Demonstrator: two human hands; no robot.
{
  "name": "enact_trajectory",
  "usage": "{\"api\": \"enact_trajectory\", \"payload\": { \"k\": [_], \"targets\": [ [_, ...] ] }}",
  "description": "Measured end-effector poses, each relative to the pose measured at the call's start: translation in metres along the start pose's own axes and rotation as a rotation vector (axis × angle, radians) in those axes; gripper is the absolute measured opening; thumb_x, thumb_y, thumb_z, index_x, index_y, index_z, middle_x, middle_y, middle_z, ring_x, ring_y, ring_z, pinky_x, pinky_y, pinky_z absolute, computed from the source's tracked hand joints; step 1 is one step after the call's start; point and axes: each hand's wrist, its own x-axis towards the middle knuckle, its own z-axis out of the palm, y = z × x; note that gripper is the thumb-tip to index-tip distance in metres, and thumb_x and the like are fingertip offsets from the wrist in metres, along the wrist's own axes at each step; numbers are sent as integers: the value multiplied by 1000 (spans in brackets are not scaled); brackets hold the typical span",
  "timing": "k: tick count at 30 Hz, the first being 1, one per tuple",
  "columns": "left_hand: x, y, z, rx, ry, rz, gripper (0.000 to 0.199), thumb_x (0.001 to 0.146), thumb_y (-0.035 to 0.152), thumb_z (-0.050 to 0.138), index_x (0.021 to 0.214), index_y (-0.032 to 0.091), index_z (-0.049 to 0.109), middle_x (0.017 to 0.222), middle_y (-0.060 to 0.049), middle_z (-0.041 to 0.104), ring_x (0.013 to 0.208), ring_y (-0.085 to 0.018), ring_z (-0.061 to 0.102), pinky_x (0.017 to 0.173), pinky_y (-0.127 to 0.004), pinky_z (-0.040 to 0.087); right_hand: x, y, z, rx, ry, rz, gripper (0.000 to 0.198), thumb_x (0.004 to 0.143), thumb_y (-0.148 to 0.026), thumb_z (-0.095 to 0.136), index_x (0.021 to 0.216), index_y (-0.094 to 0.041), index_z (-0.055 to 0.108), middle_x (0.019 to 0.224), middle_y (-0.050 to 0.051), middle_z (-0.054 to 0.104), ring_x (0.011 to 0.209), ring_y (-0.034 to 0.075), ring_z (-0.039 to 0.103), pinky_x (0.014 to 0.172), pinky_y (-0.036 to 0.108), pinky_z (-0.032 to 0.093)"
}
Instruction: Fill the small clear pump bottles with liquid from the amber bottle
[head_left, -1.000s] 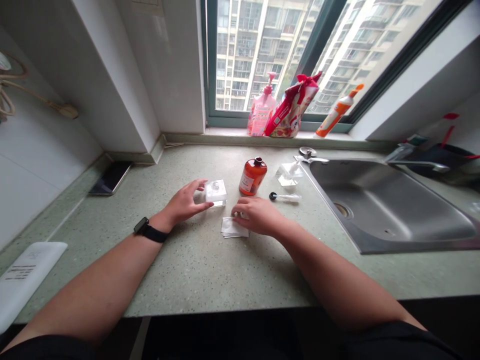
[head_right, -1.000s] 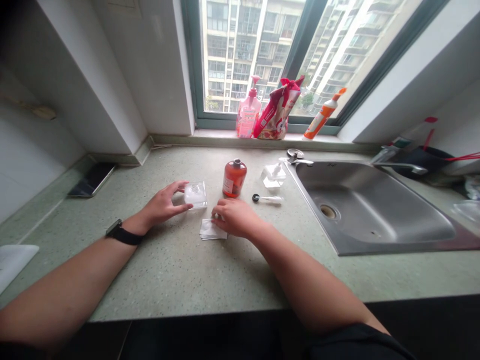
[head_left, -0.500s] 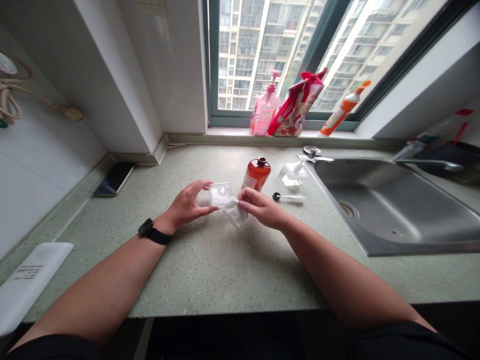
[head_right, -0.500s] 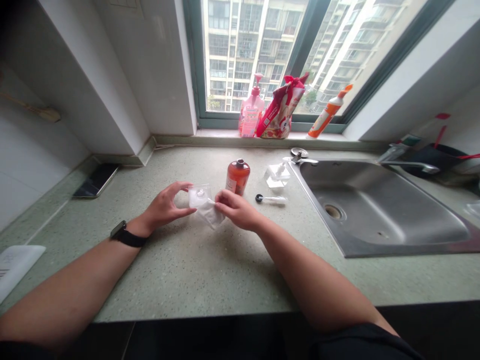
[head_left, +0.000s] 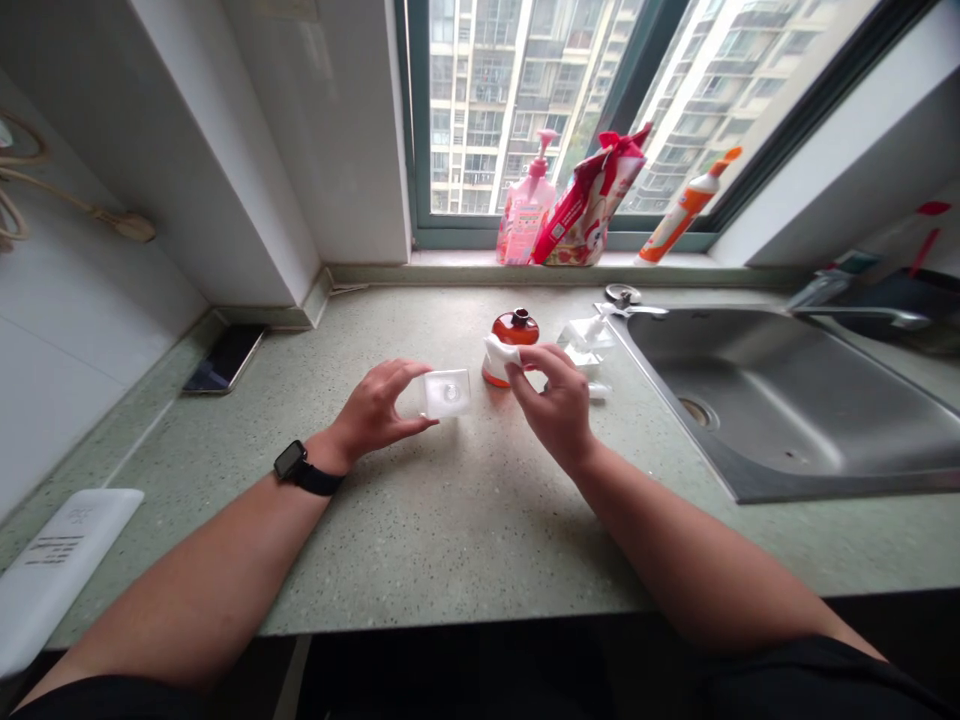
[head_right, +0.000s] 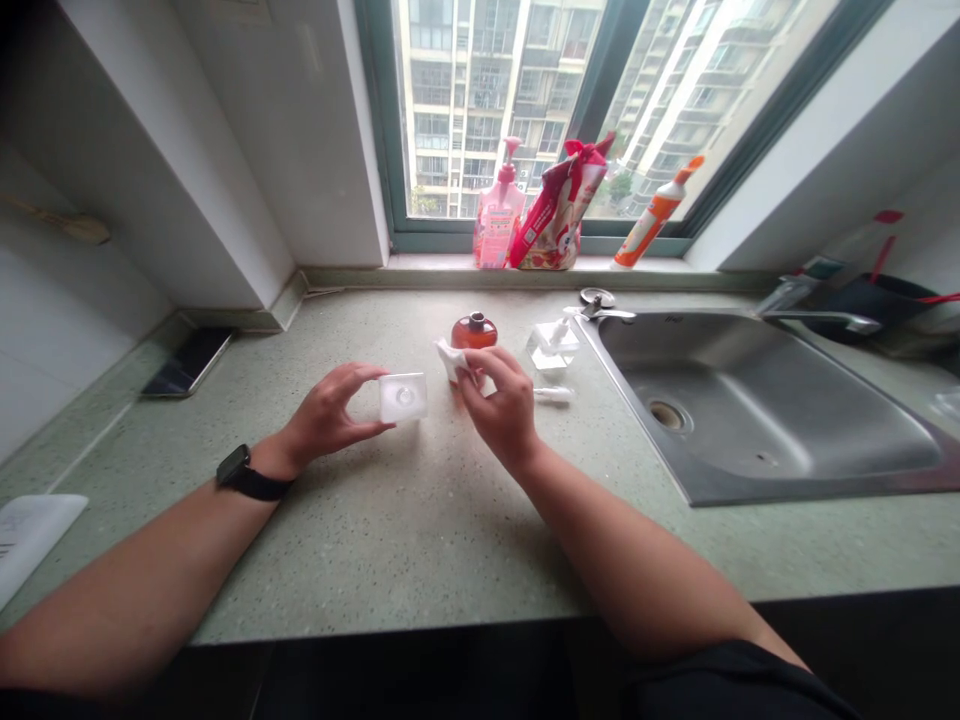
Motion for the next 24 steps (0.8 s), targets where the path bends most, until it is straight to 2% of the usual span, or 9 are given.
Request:
{"api": "enact_trajectory", "payload": {
  "k": [2, 4, 6, 10, 14, 19, 24],
  "targets": [
    [0, 2, 0, 25, -6, 25, 60, 91, 52, 82, 141, 25, 61, 135, -13, 73, 126, -33, 70, 113, -52, 55, -6, -3, 1, -223, -51, -160, 21, 103, -35, 62, 108, -29, 81, 102, 9, 77, 100, 28, 70, 97, 51, 58],
    [1, 3, 1, 47, 0, 57, 59, 92, 52, 81, 141, 25, 61, 134, -13, 74, 125, -33, 70, 112, -51, 55, -13, -3, 5, -339, -156, -265, 25, 104, -29, 59, 114, -30, 82, 101, 8, 78, 98, 27, 70, 97, 50, 57],
    [0, 4, 1, 69, 7, 84, 58, 93, 51, 80, 141, 24, 60, 133, -12, 74, 124, -33, 70, 111, -50, 55, -17, 1, 10, -365, -228, -366, 27, 103, -24, 60, 120, -29, 80, 102, 7, 77, 95, 25, 69, 93, 46, 57],
    [0, 5, 1, 97, 29, 144, 56, 95, 49, 79, 141, 23, 59, 131, -13, 74, 121, -32, 71, 107, -49, 56, -20, 6, 16, -279, -244, -533, 33, 100, -18, 62, 129, -25, 75, 106, 8, 74, 94, 24, 68, 86, 43, 58],
    [1, 5, 0, 117, 38, 165, 54, 96, 48, 78, 140, 23, 59, 129, -13, 75, 119, -32, 71, 104, -49, 57, -19, 3, 15, -214, -263, -558, 34, 103, -17, 60, 134, -24, 73, 107, 9, 74, 96, 23, 68, 87, 43, 58],
    [2, 5, -1, 147, 19, 177, 50, 95, 45, 78, 138, 24, 62, 124, -12, 76, 115, -31, 71, 101, -49, 57, -19, -2, 14, -185, -299, -499, 30, 105, -23, 61, 130, -29, 76, 105, 7, 75, 94, 23, 68, 87, 43, 58],
    [3, 7, -2, 169, 15, 199, 47, 96, 42, 77, 138, 24, 63, 124, -12, 76, 114, -31, 71, 103, -49, 56, -18, -1, 14, -135, -324, -458, 28, 106, -22, 60, 127, -28, 78, 103, 7, 74, 94, 22, 68, 87, 42, 58]
  ]
}}
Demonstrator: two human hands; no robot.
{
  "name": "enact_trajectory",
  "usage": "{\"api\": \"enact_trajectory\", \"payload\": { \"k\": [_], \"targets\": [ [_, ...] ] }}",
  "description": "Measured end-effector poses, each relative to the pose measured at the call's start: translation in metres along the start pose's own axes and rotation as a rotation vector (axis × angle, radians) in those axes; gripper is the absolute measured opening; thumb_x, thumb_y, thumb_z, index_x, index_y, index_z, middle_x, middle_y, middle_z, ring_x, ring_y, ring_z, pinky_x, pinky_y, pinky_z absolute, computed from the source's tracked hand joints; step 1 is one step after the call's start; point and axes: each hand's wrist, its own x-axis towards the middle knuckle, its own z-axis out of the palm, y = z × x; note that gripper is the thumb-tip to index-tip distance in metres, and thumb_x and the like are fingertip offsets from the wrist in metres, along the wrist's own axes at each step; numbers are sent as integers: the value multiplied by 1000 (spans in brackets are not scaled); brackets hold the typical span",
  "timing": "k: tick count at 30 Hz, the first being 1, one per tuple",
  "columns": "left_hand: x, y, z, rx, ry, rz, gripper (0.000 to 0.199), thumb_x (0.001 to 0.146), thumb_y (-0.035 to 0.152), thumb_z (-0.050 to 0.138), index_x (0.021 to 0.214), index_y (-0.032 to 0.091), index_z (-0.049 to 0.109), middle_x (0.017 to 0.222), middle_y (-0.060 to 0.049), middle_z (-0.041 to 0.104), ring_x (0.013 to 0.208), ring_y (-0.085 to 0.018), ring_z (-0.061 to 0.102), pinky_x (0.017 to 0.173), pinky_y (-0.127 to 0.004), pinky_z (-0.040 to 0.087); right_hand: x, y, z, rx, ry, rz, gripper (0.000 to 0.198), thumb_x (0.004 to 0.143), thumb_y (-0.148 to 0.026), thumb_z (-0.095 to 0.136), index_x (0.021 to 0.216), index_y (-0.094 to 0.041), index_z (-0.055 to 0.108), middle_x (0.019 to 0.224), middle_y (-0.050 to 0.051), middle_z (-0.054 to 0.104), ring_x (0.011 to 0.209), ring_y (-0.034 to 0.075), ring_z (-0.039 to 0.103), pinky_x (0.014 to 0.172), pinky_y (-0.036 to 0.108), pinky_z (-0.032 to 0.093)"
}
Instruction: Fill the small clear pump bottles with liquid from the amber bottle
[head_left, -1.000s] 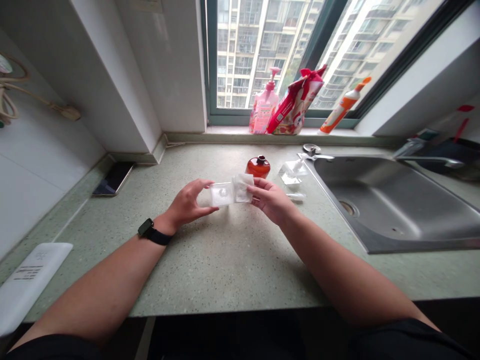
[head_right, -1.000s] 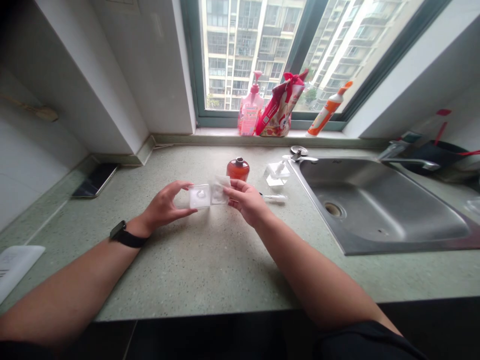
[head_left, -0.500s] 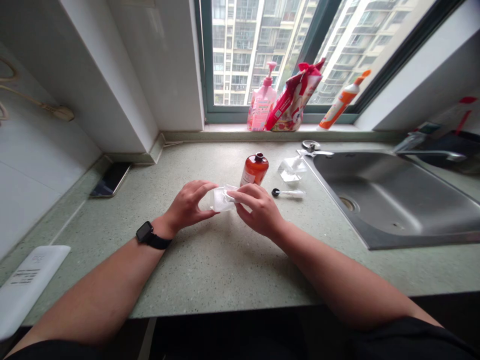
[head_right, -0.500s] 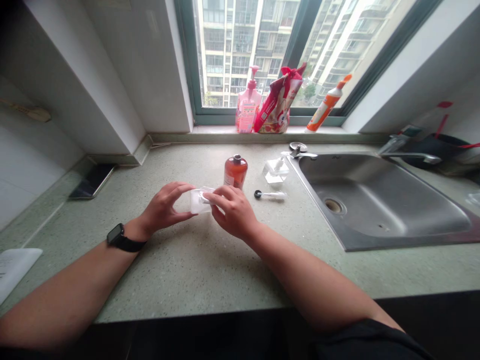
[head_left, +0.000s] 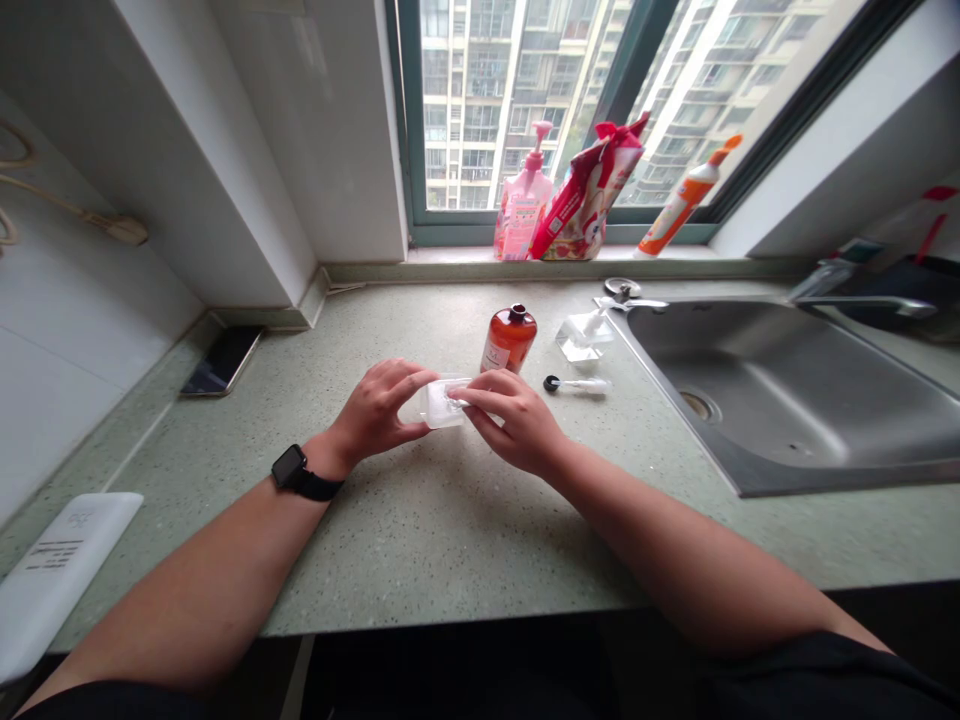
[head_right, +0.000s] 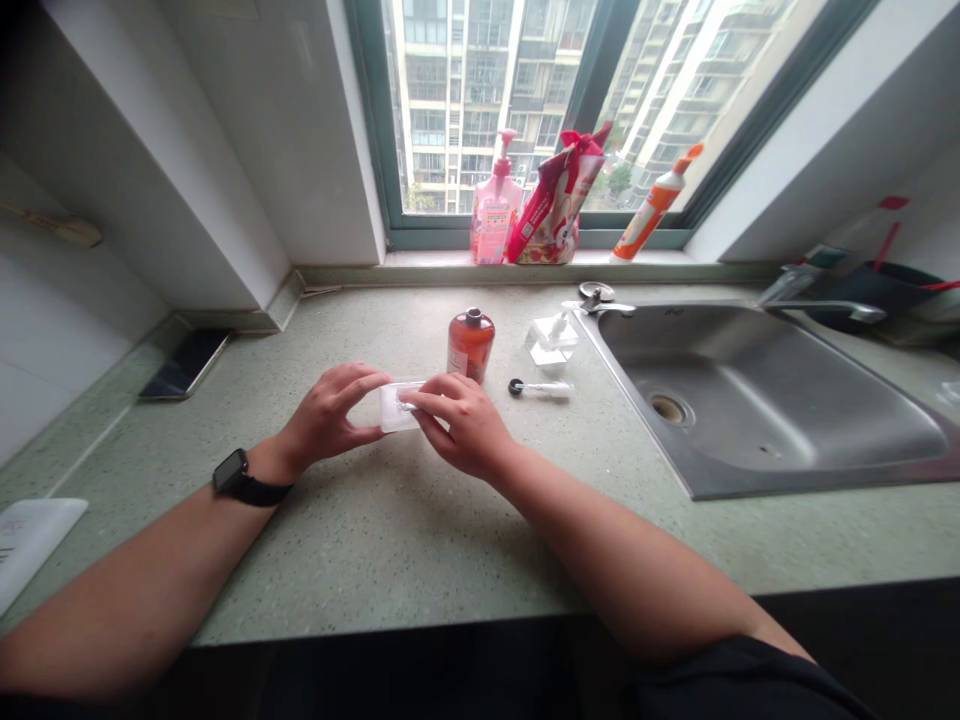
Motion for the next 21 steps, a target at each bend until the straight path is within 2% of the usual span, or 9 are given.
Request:
{"api": "enact_trajectory", "payload": {
  "k": [10, 17, 21],
  "targets": [
    [-1, 0, 1, 11, 9, 36, 50, 94, 34, 79, 140, 22, 63, 127, -12, 75, 117, -32, 70, 110, -52, 54, 1, -3, -2, -16, -13, -55, 27, 105, -19, 60, 124, -27, 77, 103, 7, 73, 93, 22, 67, 86, 42, 57],
    [1, 1, 1, -2, 31, 22, 50, 94, 38, 79, 138, 21, 61, 122, -12, 74, 111, -32, 70, 101, -49, 56, -1, -5, 0, -71, 82, -50, 28, 105, -19, 60, 126, -25, 78, 100, 8, 75, 90, 22, 69, 84, 42, 59],
    [0, 0, 2, 14, 31, -12, 51, 94, 45, 79, 135, 22, 61, 120, -12, 74, 110, -32, 70, 99, -49, 57, -2, -6, 4, -33, 81, -1, 30, 105, -20, 59, 128, -22, 79, 102, 9, 74, 91, 22, 70, 83, 41, 61]
  ]
}}
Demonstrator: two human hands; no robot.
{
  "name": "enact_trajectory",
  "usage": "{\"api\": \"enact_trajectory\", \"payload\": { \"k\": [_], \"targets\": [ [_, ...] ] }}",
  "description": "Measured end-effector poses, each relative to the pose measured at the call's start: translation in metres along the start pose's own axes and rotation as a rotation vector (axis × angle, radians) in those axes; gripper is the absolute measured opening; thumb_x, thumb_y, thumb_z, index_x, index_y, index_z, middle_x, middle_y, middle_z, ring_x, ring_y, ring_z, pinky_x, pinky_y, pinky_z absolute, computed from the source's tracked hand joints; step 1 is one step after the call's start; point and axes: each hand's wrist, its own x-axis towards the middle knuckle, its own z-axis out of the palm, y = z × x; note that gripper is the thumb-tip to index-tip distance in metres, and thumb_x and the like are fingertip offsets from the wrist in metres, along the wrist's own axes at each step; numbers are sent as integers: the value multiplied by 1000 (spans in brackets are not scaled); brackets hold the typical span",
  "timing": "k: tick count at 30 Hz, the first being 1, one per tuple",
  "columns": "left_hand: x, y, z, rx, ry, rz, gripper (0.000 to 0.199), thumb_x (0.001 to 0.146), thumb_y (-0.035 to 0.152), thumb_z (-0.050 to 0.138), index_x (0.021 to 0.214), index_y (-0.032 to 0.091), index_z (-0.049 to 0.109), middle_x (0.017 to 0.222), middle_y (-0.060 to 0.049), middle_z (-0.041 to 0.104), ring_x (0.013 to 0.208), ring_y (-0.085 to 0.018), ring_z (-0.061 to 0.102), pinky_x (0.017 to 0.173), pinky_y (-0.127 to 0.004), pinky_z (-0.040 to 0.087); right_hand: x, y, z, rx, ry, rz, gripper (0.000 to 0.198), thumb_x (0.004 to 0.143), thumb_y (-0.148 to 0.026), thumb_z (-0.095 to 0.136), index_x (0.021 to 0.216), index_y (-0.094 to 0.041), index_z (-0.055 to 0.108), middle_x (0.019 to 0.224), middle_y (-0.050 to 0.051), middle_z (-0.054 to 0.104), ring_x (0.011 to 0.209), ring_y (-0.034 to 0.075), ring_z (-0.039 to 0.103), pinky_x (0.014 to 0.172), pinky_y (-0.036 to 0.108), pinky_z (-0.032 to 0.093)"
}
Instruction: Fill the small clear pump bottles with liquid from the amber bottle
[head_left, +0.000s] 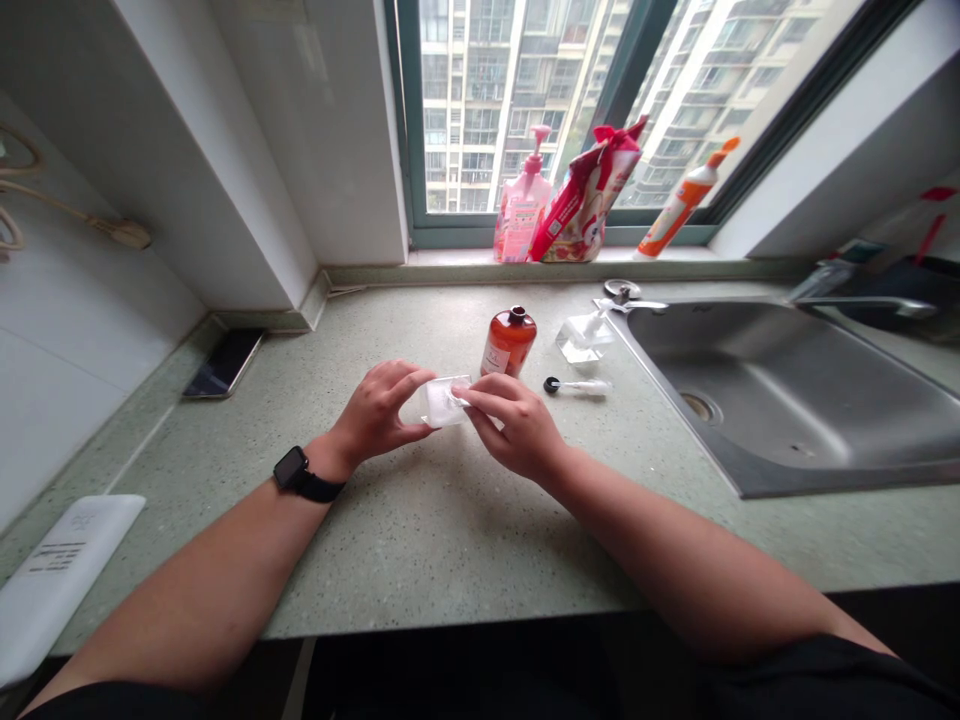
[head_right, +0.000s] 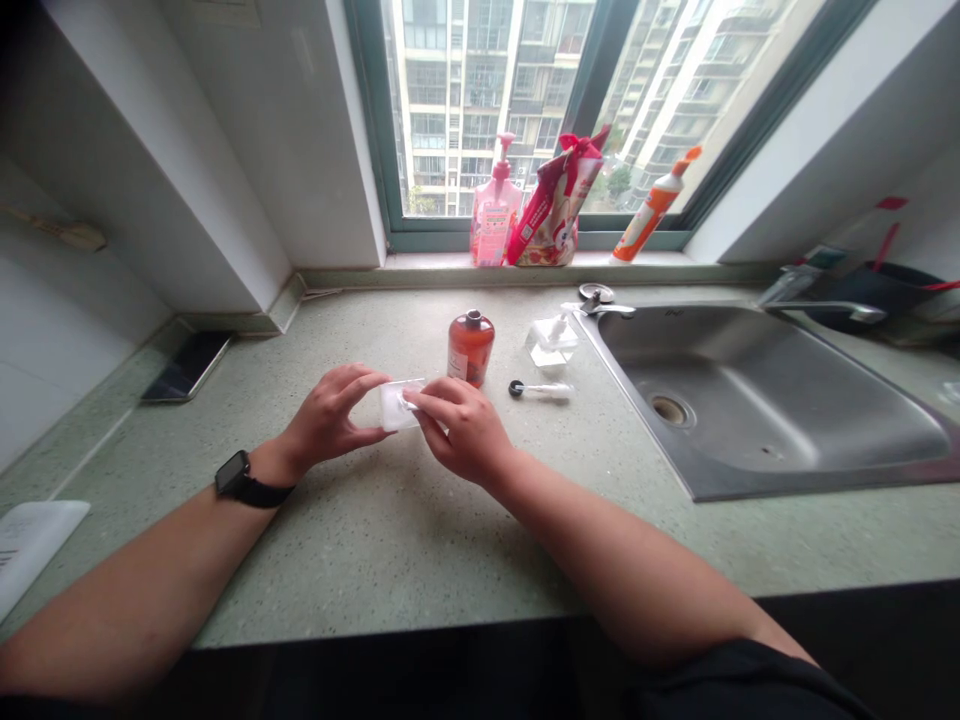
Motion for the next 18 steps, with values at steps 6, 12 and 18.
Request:
{"api": "enact_trajectory", "payload": {
  "k": [6, 12, 18],
  "targets": [
    [-2, 0, 2, 17, -9, -51, 57, 91, 50, 82, 136, 22, 60, 119, -12, 73, 109, -32, 69, 98, -48, 57, -2, 0, 3, 38, 22, 117, 29, 105, -23, 61, 126, -27, 81, 101, 7, 76, 93, 22, 72, 86, 41, 62],
    [-3, -2, 4, 26, -17, -73, 59, 90, 57, 81, 134, 22, 61, 116, -12, 73, 107, -33, 69, 97, -48, 57, -1, -3, 5, 146, 1, 232, 29, 108, -31, 60, 126, -27, 83, 101, 7, 76, 92, 21, 73, 83, 37, 61],
    [-3, -3, 3, -5, -29, -120, 62, 89, 61, 81, 134, 22, 63, 116, -12, 73, 107, -33, 70, 97, -49, 57, 1, -1, 5, 220, -8, 358, 30, 108, -41, 61, 117, -28, 86, 95, 5, 75, 83, 19, 69, 74, 33, 58]
  ]
}}
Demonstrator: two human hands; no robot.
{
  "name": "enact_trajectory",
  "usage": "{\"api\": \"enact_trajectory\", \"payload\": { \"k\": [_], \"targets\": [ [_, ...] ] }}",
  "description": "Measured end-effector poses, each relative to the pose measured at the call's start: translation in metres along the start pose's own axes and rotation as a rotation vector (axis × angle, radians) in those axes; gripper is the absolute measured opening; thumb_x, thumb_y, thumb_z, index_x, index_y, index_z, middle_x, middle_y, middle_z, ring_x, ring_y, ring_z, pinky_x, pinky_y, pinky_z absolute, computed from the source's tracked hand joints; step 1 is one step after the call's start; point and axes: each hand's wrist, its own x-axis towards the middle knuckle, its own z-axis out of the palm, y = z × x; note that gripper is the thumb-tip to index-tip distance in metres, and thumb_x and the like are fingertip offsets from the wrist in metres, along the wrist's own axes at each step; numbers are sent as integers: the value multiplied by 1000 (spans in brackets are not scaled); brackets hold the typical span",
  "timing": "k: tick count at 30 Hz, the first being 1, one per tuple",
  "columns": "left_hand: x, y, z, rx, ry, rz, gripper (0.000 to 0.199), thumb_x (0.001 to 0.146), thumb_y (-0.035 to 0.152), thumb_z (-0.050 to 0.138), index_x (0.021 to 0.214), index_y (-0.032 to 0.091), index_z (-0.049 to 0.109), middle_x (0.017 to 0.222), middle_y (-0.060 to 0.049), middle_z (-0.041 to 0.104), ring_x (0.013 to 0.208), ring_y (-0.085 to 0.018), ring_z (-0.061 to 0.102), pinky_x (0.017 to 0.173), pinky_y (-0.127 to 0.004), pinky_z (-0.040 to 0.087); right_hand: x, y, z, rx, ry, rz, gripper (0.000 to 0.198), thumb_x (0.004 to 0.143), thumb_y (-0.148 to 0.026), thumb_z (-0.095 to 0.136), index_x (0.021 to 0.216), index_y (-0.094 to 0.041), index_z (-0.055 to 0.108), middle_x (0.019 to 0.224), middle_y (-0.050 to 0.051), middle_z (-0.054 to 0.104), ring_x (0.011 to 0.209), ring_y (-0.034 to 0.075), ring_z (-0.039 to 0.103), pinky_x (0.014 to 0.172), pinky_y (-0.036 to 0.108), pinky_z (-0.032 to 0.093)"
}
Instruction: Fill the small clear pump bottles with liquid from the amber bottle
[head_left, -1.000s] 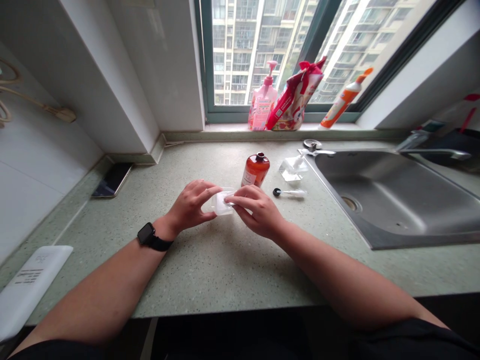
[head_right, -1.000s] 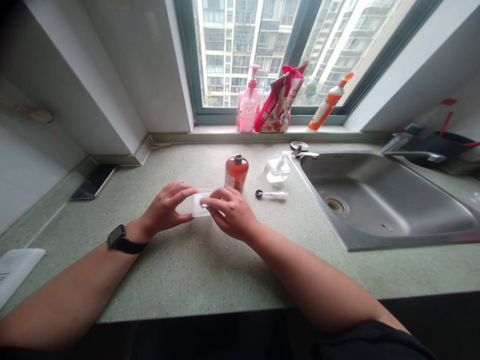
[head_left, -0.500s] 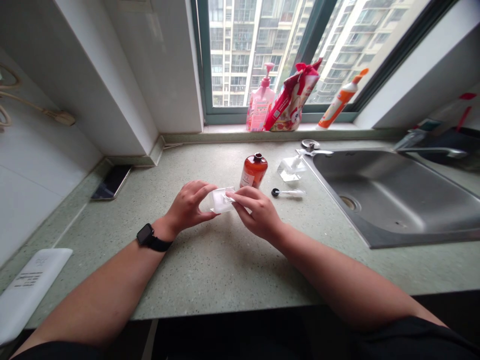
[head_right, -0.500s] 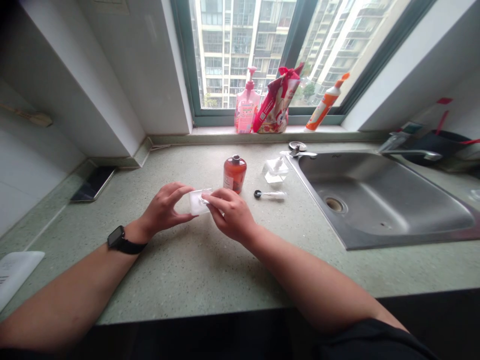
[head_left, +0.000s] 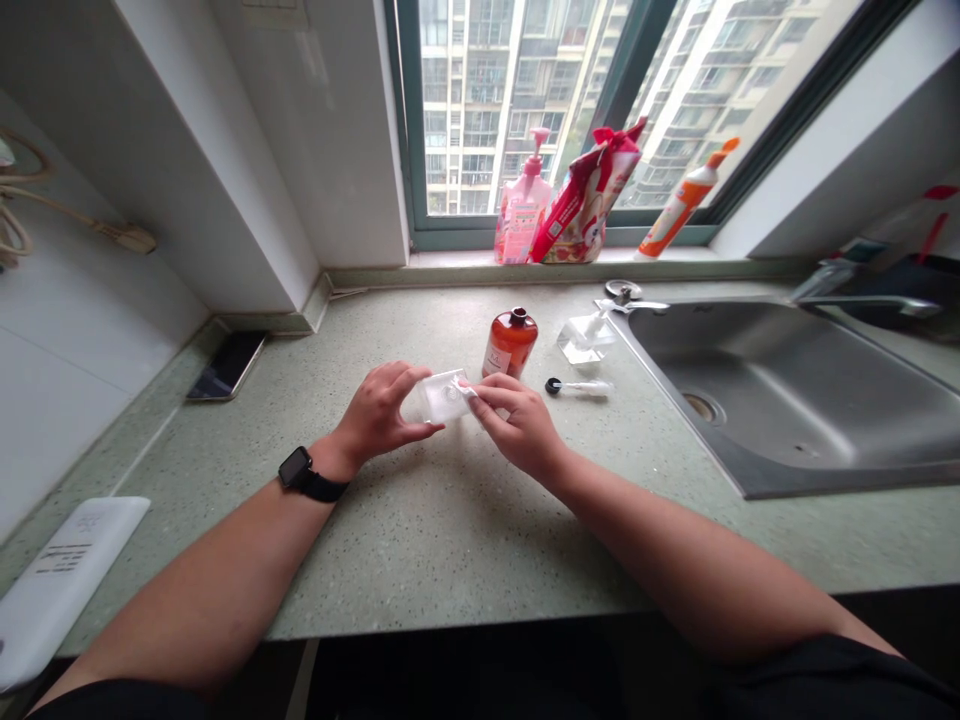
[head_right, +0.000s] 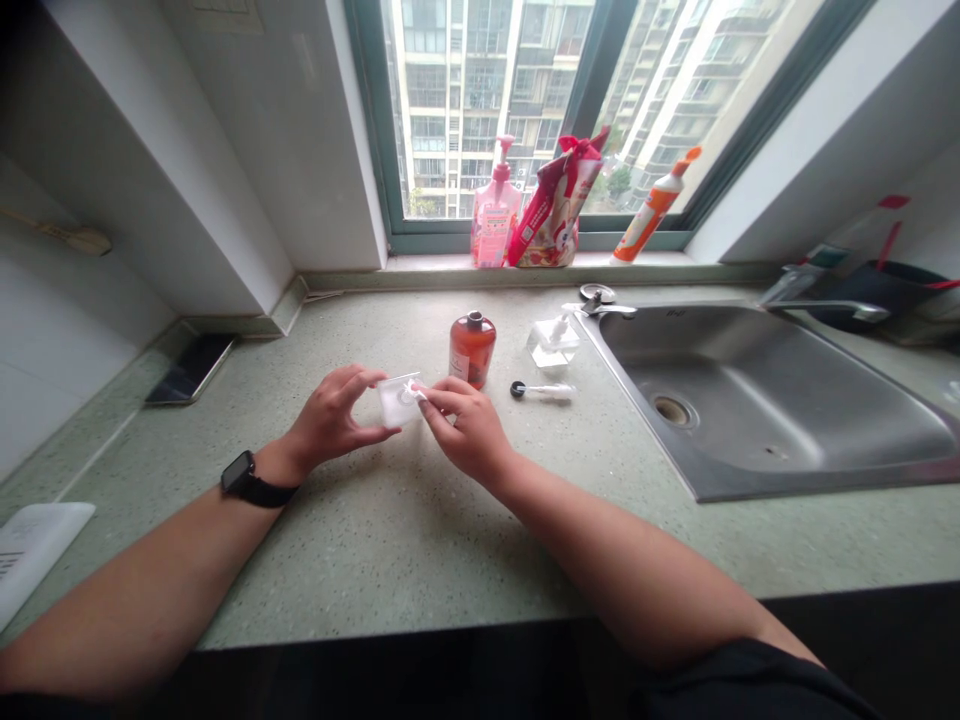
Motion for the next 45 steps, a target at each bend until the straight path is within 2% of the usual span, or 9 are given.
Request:
{"api": "enact_trajectory", "payload": {
  "k": [9, 16, 21, 23, 25, 30, 34, 40, 45],
  "targets": [
    [0, -3, 0, -46, 0, -45, 63, 86, 59, 86, 131, 22, 63, 112, -10, 74, 104, -30, 71, 95, -45, 57, 6, 3, -3, 170, -116, 143, 39, 106, -51, 62, 90, -22, 83, 91, 6, 71, 81, 17, 67, 72, 31, 54],
    [0, -6, 1, -109, -5, -108, 64, 87, 57, 87, 134, 21, 61, 116, -10, 75, 103, -28, 74, 93, -43, 59, 15, 12, -16, 362, -154, 283, 31, 99, -50, 71, 104, -21, 79, 96, 6, 76, 83, 18, 67, 71, 32, 54],
    [0, -10, 2, -143, -7, -147, 64, 87, 59, 86, 133, 21, 61, 116, -10, 76, 101, -28, 75, 93, -44, 60, 17, 12, -21, 558, -484, 354, 29, 94, -46, 78, 105, -21, 68, 93, 2, 74, 82, 16, 68, 72, 30, 56],
    [-1, -11, 2, -153, -8, -164, 64, 87, 58, 85, 134, 22, 62, 116, -10, 76, 103, -28, 75, 96, -44, 60, 15, 11, -19, 478, -646, 317, 24, 96, -42, 76, 102, -22, 67, 88, 0, 72, 78, 15, 66, 70, 29, 55],
    [-1, -13, 2, -165, -14, -179, 65, 87, 58, 85, 136, 22, 62, 116, -9, 77, 103, -28, 76, 98, -45, 60, 12, 11, -17, 289, -698, 230, 16, 97, -36, 74, 102, -22, 69, 86, 0, 72, 77, 15, 66, 71, 29, 54],
    [-1, -16, 2, -199, -49, -207, 67, 88, 62, 82, 138, 22, 61, 119, -10, 76, 103, -28, 76, 96, -44, 62, 8, 18, -15, -207, -431, -29, 14, 96, -24, 73, 109, -22, 73, 106, 7, 76, 92, 19, 69, 82, 34, 54],
    [-1, -18, 2, -202, -86, -248, 72, 88, 68, 79, 140, 22, 61, 120, -11, 77, 106, -30, 77, 100, -48, 61, 17, 20, -30, -250, -292, -109, 11, 101, -26, 66, 105, -21, 75, 95, 4, 77, 83, 16, 68, 78, 31, 51],
    [-1, -20, 4, -207, -125, -275, 78, 87, 75, 75, 142, 22, 61, 121, -12, 77, 108, -31, 77, 103, -50, 61, 40, 20, -86, -90, -279, 17, 33, 102, -45, 65, 81, -20, 70, 68, -2, 66, 62, 11, 56, 63, 28, 44],
    [0, -22, 5, -222, -128, -269, 77, 87, 75, 75, 142, 23, 61, 124, -13, 77, 108, -32, 77, 103, -52, 62, 47, 34, -136, -42, -288, 154, 34, 92, -53, 75, 95, -19, 77, 86, 4, 75, 79, 17, 67, 73, 32, 52]
  ]
}}
